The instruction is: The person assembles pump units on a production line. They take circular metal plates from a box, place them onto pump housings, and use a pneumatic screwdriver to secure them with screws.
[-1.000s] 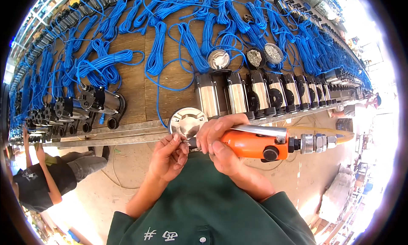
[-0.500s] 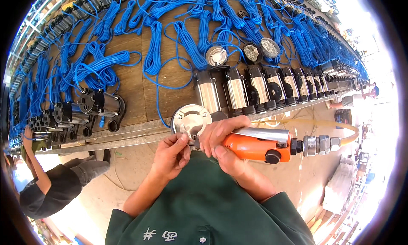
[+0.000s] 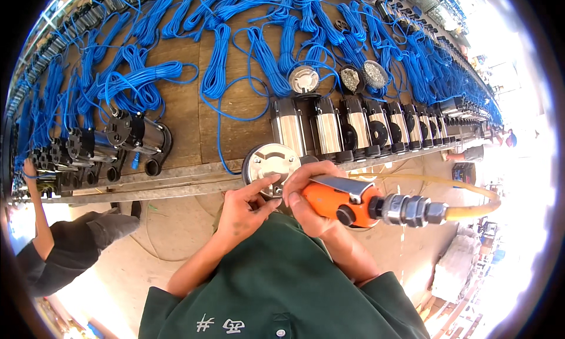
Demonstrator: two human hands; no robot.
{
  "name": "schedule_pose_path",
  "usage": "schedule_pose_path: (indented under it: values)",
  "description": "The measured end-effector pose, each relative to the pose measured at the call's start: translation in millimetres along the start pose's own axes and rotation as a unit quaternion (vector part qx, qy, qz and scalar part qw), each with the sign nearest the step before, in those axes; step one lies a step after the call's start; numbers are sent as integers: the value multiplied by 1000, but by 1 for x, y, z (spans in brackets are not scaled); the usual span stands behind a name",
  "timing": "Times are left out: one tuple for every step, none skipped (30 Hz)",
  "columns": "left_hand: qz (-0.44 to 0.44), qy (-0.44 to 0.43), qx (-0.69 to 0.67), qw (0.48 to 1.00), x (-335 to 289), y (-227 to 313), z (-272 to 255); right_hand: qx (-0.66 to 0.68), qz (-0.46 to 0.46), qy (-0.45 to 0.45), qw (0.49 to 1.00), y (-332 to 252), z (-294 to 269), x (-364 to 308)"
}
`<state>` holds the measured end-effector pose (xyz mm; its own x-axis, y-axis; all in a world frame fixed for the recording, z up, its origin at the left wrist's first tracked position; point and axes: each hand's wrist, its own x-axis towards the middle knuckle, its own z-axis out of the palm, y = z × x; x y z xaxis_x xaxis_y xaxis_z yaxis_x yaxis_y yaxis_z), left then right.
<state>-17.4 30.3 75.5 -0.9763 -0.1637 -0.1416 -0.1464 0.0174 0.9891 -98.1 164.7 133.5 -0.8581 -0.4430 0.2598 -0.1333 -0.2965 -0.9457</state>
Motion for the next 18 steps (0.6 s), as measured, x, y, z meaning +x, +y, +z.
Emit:
schedule_pose_path:
  values:
    - [11,18,9,1000,-1,-2,0,-21,-1,-17,1000,-2,1,1]
    - [18,25,17,999,0,-5,1,-42,-2,-34,999,-4,2,2]
    - [23,32,26,999,0,-10,1,-63,-4,-52,997,-5,3,3]
    - [29,39,35,998,0,-13,1,-105,-43,-91,989,-4,5,6]
    - [32,44,38,998,-1,-16,1,-103,-40,-94,989,-3,7,6]
    - [37,48,42,997,0,-17,1,-100,-40,-96,990,-2,9,7]
    - [41,52,46,997,0,-18,1,-98,-39,-98,990,-2,10,7]
    - [40,54,46,997,0,-18,2,-95,-39,-93,990,0,10,7]
    - [39,55,49,997,-1,-18,2,-90,-39,-86,991,2,8,6]
    - [37,55,51,996,-1,-18,3,-85,-39,-79,992,4,7,5]
    - [34,61,53,996,-2,-17,4,-100,-27,-87,991,5,5,5]
    - [35,62,58,996,-1,-13,4,-115,-19,-90,989,3,1,6]
    - [36,61,64,995,-1,-10,5,-130,-12,-91,987,0,-1,8]
    - [34,79,64,994,-2,-11,7,-120,6,-89,989,-4,2,9]
    - [38,89,66,993,-2,-13,11,-147,18,-78,986,-7,-3,6]
    - [44,94,64,993,-1,-12,14,-125,-4,-82,989,-11,-6,10]
    - [27,95,76,992,-1,-7,15,-92,-2,-63,994,-16,-9,12]
    - [8,95,71,993,-1,-2,16,-28,8,-29,999,-22,-13,14]
